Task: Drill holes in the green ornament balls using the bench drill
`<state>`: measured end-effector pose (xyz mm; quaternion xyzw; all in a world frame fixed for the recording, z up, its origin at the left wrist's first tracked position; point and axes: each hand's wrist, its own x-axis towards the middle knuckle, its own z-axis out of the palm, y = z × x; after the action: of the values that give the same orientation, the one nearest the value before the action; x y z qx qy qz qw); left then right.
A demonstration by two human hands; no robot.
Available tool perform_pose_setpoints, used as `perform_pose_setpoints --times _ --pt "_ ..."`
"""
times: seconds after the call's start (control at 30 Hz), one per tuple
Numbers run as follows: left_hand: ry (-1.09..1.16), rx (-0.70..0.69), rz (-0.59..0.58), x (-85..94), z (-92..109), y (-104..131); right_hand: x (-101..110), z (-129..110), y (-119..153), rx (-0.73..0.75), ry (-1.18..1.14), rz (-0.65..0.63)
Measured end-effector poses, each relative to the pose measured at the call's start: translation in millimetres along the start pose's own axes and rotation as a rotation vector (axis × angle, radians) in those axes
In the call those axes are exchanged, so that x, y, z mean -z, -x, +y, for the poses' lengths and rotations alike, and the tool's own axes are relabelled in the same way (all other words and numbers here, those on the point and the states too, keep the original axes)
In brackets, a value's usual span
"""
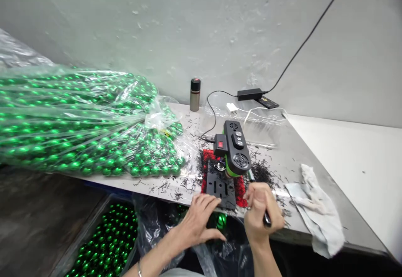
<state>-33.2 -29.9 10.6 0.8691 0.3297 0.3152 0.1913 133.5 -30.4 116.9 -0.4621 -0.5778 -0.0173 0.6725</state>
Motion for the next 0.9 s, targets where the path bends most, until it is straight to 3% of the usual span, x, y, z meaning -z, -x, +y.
perform_pose_setpoints --times 0.07,0.2,0.3,0.4,0.57,0.73,0.8,0.9 --pt "-0.076 0.045 0.056 12.1 -15 -10 -3 4 7 0.007 -0.012 0.025" --pt "-0.322 0.309 0.217 57.6 -69 -59 -4 7 13 0.017 -0.019 0.033" --pt "-0.439 0.436 0.079 90.6 -99 -85 -3 7 13 0.017 0.006 0.03" --pt "-0.51 0.44 -0.032 109.6 -106 -85 -4 8 13 0.031 0.004 0.036" --pt "-0.542 0.41 -0.181 114.9 -100 -66 -10 9 16 0.005 -0.038 0.099" --pt "-0.521 0.383 -0.179 103.9 -100 -75 -11 10 17 0.006 -0.034 0.103" --pt "-0.383 0.409 -0.109 100.1 -97 -81 -8 11 17 0.013 -0.025 0.079" --pt "0.133 0.546 0.067 96.4 -89 -81 -6 12 18 0.033 -0.024 0.04"
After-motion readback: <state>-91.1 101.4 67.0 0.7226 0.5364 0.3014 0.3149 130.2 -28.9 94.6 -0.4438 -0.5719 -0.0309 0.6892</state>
